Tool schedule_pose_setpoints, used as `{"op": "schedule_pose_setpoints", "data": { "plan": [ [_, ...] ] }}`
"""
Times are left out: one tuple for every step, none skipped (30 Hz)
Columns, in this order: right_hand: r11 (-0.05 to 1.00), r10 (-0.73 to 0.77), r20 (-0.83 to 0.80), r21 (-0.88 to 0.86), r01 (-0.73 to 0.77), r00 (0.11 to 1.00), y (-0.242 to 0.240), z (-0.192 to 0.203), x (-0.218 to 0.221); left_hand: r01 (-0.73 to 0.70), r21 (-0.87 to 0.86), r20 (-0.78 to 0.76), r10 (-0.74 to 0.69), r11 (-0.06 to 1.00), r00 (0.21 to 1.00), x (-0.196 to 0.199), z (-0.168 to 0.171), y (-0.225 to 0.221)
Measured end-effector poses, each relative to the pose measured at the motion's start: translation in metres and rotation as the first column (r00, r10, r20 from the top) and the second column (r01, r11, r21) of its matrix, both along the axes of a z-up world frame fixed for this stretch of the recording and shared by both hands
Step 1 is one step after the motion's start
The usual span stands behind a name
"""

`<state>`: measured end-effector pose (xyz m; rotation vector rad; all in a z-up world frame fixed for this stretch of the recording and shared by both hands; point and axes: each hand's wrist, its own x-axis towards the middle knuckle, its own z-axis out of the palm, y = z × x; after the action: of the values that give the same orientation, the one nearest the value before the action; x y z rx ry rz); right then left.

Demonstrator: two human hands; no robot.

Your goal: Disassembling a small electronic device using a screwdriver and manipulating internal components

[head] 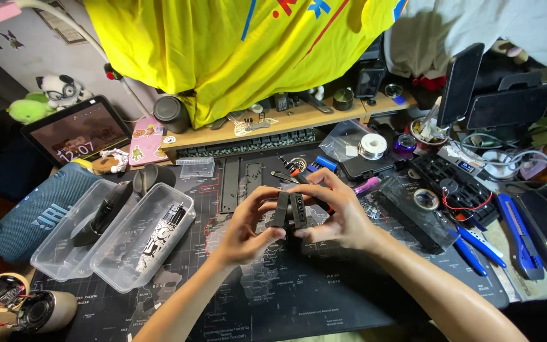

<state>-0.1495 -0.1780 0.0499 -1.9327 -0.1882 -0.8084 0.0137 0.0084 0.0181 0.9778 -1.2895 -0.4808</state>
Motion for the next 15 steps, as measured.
{"op": "schedule_pose_setpoints", "data": {
  "plan": [
    [1.0,0.0,0.001,-0.003,0.0,1.0,0.0,-0.001,0.0,0.0,-0.003,0.001,0.0,1.0,1.0,0.0,0.0,0.0],
    [1.0,-0.002,0.001,0.005,0.002,1.0,0.0,-0.002,0.0,0.003,0.0,-0.006,-0.003,1.0,1.0,0.0,0.001,0.0],
    [1.0,-0.005,0.002,0.013,0.005,1.0,0.0,-0.002,0.0,0.007,0.003,-0.012,-0.006,1.0,1.0,0.0,0.001,0.001],
    [1.0,-0.004,0.005,0.008,0.004,1.0,-0.001,0.001,-0.001,0.006,-0.002,-0.009,-0.006,1.0,1.0,0.0,0.003,0.001],
    [0.999,0.025,-0.01,0.02,-0.025,1.0,-0.003,0.003,-0.001,0.033,0.011,-0.02,-0.033,0.999,0.999,0.0,0.005,0.002],
    [0.998,0.054,-0.025,0.032,-0.053,0.998,-0.004,0.006,-0.002,0.061,0.025,-0.033,-0.06,0.998,0.998,0.0,0.007,0.002],
    [0.998,0.055,-0.023,0.028,-0.054,0.998,-0.004,0.006,-0.002,0.06,0.021,-0.03,-0.059,0.998,0.998,0.001,0.007,0.003],
    [0.997,0.065,-0.031,0.04,-0.063,0.997,-0.004,0.005,-0.002,0.065,0.029,-0.034,-0.064,0.997,0.997,0.002,0.008,0.004],
    [0.996,0.074,-0.04,0.053,-0.072,0.996,-0.004,0.005,-0.002,0.07,0.037,-0.038,-0.069,0.997,0.997,0.003,0.008,0.004],
    [0.996,0.075,-0.039,0.05,-0.073,0.996,-0.003,0.004,-0.002,0.07,0.034,-0.037,-0.068,0.997,0.997,0.002,0.009,0.004],
    [0.995,0.079,-0.037,0.058,-0.077,0.996,-0.003,0.004,-0.001,0.07,0.035,-0.038,-0.069,0.997,0.997,0.001,0.01,0.004],
    [0.995,0.084,-0.034,0.065,-0.081,0.996,-0.004,0.004,-0.001,0.07,0.033,-0.038,-0.069,0.997,0.997,0.001,0.01,0.004],
    [0.995,0.084,-0.033,0.06,-0.082,0.996,-0.003,0.004,-0.001,0.07,0.029,-0.037,-0.069,0.997,0.997,0.001,0.012,0.003],
    [0.995,0.081,-0.026,0.057,-0.08,0.996,-0.002,0.004,-0.001,0.061,0.016,-0.03,-0.061,0.998,0.998,0.0,0.014,0.003],
    [0.996,0.079,-0.019,0.053,-0.078,0.997,-0.001,0.004,-0.001,0.052,0.003,-0.023,-0.052,0.999,0.998,0.0,0.016,0.003]
  ]
}}
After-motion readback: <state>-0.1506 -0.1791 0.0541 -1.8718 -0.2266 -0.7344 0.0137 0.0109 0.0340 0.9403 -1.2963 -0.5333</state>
